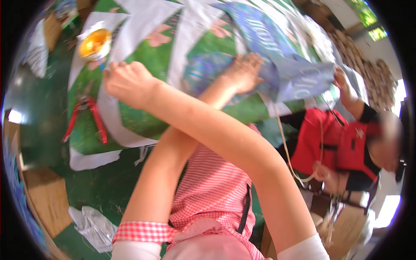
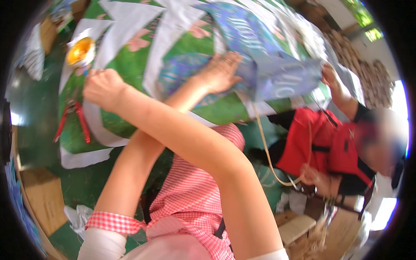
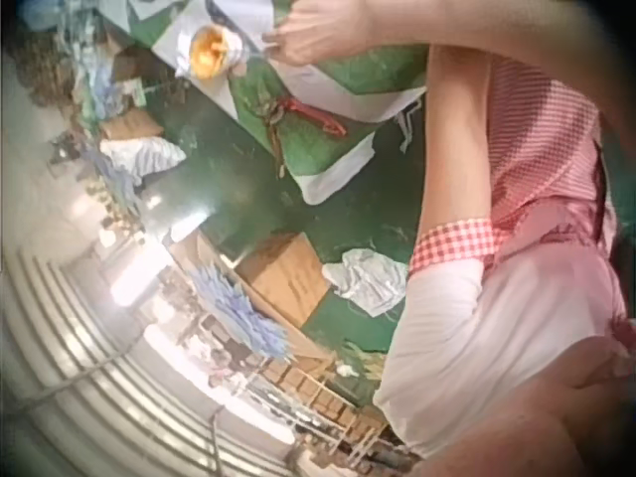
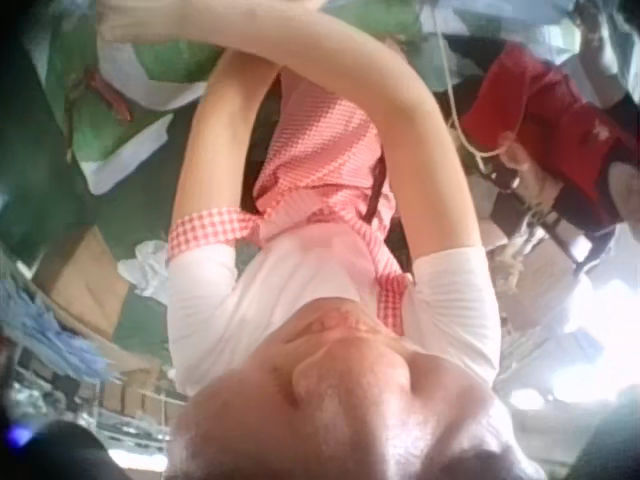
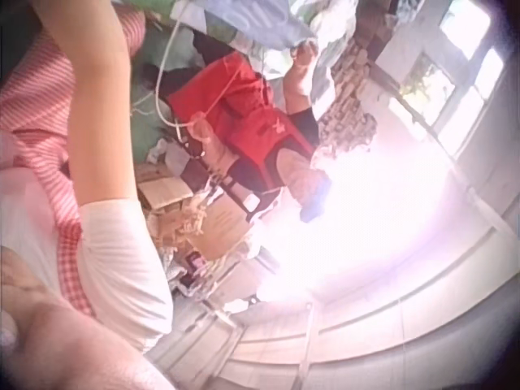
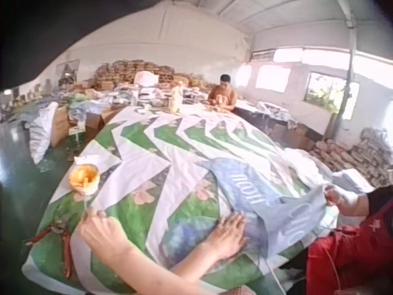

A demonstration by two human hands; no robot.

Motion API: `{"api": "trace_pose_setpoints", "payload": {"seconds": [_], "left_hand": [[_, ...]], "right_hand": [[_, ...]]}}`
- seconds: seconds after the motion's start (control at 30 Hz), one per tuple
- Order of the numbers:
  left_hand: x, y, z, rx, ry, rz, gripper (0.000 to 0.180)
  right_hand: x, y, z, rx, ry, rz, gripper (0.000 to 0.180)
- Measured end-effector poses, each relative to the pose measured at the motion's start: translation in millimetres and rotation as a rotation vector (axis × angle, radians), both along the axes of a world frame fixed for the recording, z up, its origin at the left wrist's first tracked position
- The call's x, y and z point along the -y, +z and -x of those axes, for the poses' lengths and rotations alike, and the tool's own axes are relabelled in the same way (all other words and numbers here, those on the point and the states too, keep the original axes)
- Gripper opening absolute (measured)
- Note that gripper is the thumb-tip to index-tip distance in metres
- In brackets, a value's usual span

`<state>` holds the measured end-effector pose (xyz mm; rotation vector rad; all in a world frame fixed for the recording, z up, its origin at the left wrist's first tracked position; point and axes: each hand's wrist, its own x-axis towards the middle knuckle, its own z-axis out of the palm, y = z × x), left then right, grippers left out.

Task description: The recorder is assembling and painting decorative kites in a factory or workshop setting, gluing parts and applying yellow paint to the frame.

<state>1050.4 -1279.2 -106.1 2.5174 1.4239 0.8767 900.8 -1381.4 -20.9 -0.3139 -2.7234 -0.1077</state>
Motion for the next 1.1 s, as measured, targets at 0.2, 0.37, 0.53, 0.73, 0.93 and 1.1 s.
{"api": "trace_pose_setpoints", "payload": {"seconds": [0.2, 0.37, 0.53, 0.73, 0.93, 1.1], "left_hand": [[-5.0, -3.2, 10.8, -0.158, -0.113, -0.063, 0.054], [0.0, 24.6, 8.9, -0.007, -0.067, 0.253, 0.054], [20.3, 83.3, -35.2, 0.011, -0.304, 0.459, 0.057], [24.6, 64.2, -75.3, 0.472, -0.205, 0.451, 0.073], [22.5, 85.9, -95.4, 1.232, -0.274, 0.726, 0.084], [55.0, 131.4, -103.8, 1.191, -0.374, 0.528, 0.083]], "right_hand": [[16.1, 53.0, -179.3, -0.435, -0.422, 0.045, 0.019], [42.2, 55.2, -357.4, -0.929, -1.033, 0.671, 0.026], [62.8, 34.3, -411.1, -1.120, -1.011, 1.002, 0.032], [55.3, 27.7, -408.8, -1.159, -0.843, 1.156, 0.042], [68.1, 36.0, -405.2, -1.217, -0.766, 1.181, 0.043], [102.9, 46.7, -406.5, -1.293, -0.742, 1.198, 0.038]]}}
